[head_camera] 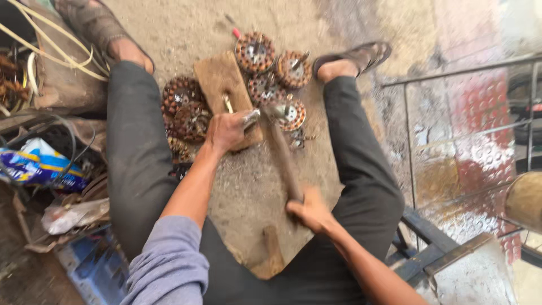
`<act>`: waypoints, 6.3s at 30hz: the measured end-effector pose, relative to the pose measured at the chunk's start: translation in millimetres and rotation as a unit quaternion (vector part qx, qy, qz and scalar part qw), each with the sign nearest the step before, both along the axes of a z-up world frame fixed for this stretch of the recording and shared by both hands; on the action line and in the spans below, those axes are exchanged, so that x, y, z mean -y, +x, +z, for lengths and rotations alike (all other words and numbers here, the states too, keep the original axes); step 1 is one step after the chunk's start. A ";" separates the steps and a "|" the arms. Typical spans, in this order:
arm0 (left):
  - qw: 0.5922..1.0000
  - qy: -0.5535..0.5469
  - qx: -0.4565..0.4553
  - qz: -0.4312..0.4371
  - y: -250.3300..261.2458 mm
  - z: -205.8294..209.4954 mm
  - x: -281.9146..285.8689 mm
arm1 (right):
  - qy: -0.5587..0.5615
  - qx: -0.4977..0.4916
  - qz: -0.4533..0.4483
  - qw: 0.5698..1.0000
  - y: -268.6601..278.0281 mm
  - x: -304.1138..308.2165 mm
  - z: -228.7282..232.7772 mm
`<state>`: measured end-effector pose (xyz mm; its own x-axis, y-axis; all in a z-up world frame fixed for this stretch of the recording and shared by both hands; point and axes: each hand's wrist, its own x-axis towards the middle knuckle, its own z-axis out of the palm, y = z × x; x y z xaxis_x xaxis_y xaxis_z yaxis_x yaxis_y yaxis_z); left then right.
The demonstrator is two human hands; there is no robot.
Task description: The person sits on the floor and uses a hammer and chisel to strike and separate parts of circular copper-wound electrical components placed on a wooden block. The person repeatedly repositions the components and continues hammering to disassemble them.
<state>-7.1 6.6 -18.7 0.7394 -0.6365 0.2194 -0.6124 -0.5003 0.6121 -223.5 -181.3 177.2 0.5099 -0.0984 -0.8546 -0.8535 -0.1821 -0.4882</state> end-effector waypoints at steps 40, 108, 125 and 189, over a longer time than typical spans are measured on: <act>0.971 0.152 -0.162 0.084 22.4 38.6 5.8 | 0.150 -0.230 -0.166 0.947 -42.0 -0.8 -75.4; 0.876 0.045 -0.441 0.190 43.9 -0.9 -31.5 | 0.163 -0.145 -0.277 0.936 -42.3 -53.3 -88.3; 0.976 -0.030 -0.215 0.009 22.2 60.9 -6.3 | 0.198 -0.218 -0.309 0.904 -47.0 -53.1 -121.4; 0.987 0.118 -0.108 -0.017 11.9 -13.1 7.0 | 0.186 0.141 -0.083 0.969 43.0 59.7 133.4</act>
